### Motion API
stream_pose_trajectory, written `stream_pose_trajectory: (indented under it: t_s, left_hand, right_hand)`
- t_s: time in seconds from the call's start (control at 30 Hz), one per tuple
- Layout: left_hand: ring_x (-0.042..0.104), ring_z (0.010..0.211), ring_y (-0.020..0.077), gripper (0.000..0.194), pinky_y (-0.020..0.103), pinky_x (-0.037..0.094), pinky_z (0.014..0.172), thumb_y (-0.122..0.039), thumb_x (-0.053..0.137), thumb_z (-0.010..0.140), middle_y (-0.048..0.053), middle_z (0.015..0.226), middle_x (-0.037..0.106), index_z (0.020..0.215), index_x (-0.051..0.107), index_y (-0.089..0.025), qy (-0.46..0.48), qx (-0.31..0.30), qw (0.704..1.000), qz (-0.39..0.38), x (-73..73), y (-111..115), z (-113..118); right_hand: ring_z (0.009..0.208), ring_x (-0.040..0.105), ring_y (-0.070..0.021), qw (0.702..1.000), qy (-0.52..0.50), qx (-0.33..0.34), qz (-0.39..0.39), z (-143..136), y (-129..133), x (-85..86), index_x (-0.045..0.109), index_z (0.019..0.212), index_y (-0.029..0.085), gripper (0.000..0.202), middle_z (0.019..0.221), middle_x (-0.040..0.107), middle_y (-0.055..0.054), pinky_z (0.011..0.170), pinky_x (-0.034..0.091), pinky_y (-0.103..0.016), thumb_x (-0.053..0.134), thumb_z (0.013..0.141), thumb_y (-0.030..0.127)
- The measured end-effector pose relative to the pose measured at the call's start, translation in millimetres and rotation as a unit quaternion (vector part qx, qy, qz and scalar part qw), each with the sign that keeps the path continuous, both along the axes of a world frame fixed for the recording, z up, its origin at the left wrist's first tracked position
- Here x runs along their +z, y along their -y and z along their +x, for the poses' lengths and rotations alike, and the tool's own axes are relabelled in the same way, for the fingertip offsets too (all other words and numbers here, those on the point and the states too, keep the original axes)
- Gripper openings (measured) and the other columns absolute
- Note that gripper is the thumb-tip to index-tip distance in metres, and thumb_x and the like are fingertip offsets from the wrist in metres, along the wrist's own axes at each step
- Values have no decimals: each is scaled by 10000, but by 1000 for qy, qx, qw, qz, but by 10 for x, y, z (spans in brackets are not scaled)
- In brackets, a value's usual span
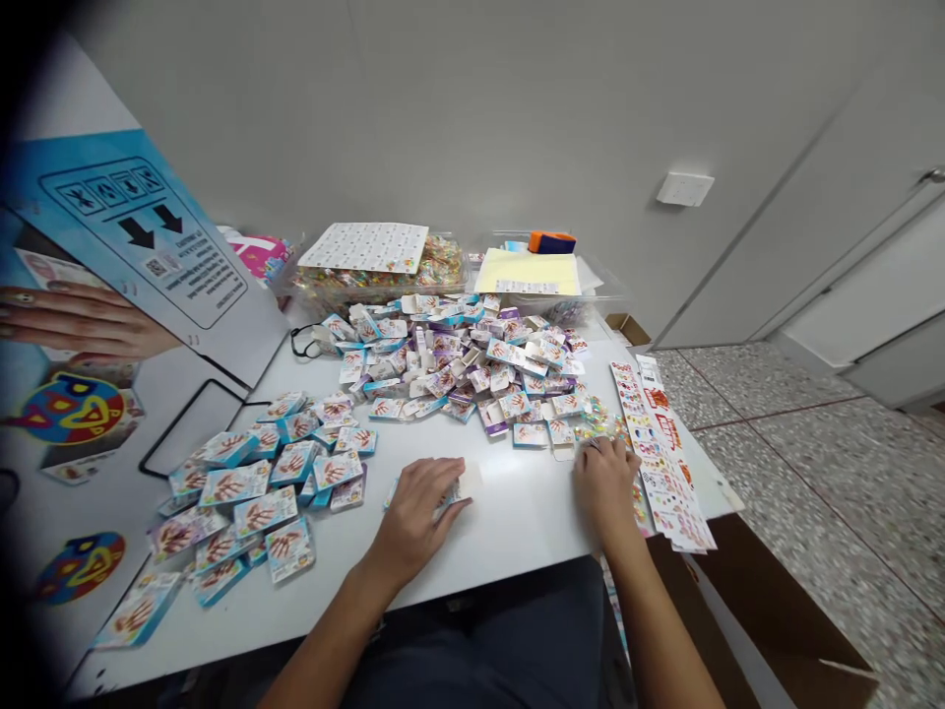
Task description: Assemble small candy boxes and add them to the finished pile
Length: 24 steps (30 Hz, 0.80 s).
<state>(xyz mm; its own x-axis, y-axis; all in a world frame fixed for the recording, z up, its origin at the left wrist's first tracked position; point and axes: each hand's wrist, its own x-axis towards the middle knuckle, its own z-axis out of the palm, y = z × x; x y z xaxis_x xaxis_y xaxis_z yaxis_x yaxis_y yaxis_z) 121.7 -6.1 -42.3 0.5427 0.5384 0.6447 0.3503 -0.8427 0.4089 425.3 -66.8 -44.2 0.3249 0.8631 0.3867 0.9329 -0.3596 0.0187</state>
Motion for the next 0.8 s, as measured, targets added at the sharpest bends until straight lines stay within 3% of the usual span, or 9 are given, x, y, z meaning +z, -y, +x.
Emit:
stream_pose_trajectory:
  t_s: [0.1, 0.2, 0.3, 0.4, 0.5, 0.57, 0.6, 0.7, 0.8]
  left_hand:
    - [626, 1238, 254, 472, 438, 543, 1032, -208, 670, 941, 143, 1287, 656, 1364, 460, -218, 113, 39, 991, -62, 35, 52, -33]
    - [669, 1180, 237, 502, 378, 590, 943, -255, 683, 935, 138, 1264, 671, 1366, 427, -228, 181, 83, 967, -159, -31, 148, 7]
    - [686, 1146, 232, 592, 386, 571, 963, -254, 714, 905, 122, 1216, 696, 1390, 375, -236, 206, 84, 956, -194, -80, 244, 100]
    - [657, 1159, 224, 596, 379, 532, 991, -292, 747, 877, 119, 1248, 668, 1356, 396, -255, 255, 91, 931, -244, -26, 314, 196]
    - [653, 865, 155, 438, 288, 538, 780, -443, 605, 969, 67, 1058, 669, 1313, 407, -261, 362, 85, 818, -439, 83, 392, 268]
    - [546, 665, 113, 424, 238, 477, 626, -541, 514, 991, 7, 893, 602, 1296, 402, -267, 429, 34, 729, -532, 142, 460, 295]
    - [506, 639, 105, 455, 231, 455, 604, -566, 533, 974, -12, 864, 561, 1296, 398, -274, 450, 2, 704, -549, 163, 497, 299]
    - [493, 685, 107, 621, 240, 468, 653, -528, 708, 873, -25, 887, 506, 1340, 370, -298, 447, -73, 709, -540, 221, 595, 281]
    - [500, 677, 117, 580, 250, 474, 655, -489, 718, 873, -28, 847, 509, 1307, 401, -270, 395, -96, 751, -520, 281, 651, 245]
  right_hand:
    - [894, 544, -276, 991, -18, 10, 134, -98, 65, 120, 662, 751, 173, 178, 880, 673, -110, 807, 338, -410, 543, 878, 210]
    - [718, 535, -205, 952, -144, 111, 248, -398, 163, 255, 534, 646, 212, 212, 674, 559, -22, 717, 390, -342, 543, 856, 184]
    - [644, 547, -166, 899, -313, 204, 227, -825, 246, 401, 508, 631, 218, 258, 613, 542, 15, 650, 425, -288, 591, 871, 173]
    - [645, 597, -159, 848, -441, 227, 184, -1201, 272, 531, 569, 654, 210, 250, 634, 618, 4, 643, 461, -277, 633, 896, 201]
    - [590, 599, -149, 779, -560, 217, 181, -1435, 247, 583, 595, 647, 205, 270, 609, 643, 2, 599, 475, -267, 681, 896, 265]
    - [570, 599, -148, 733, -620, 203, 193, -1534, 233, 569, 608, 647, 202, 277, 589, 646, 1, 568, 482, -262, 716, 880, 306]
    - [562, 601, -147, 713, -642, 197, 202, -1577, 235, 555, 617, 652, 200, 276, 582, 647, 1, 558, 486, -261, 729, 874, 321]
    - [553, 613, -139, 667, -684, 183, 232, -1689, 291, 517, 646, 712, 202, 236, 616, 668, 3, 538, 506, -253, 765, 854, 347]
    - [516, 596, -123, 653, -701, 141, 249, -1756, 375, 524, 682, 1080, 225, 300, 653, 654, 29, 488, 499, -235, 786, 841, 374]
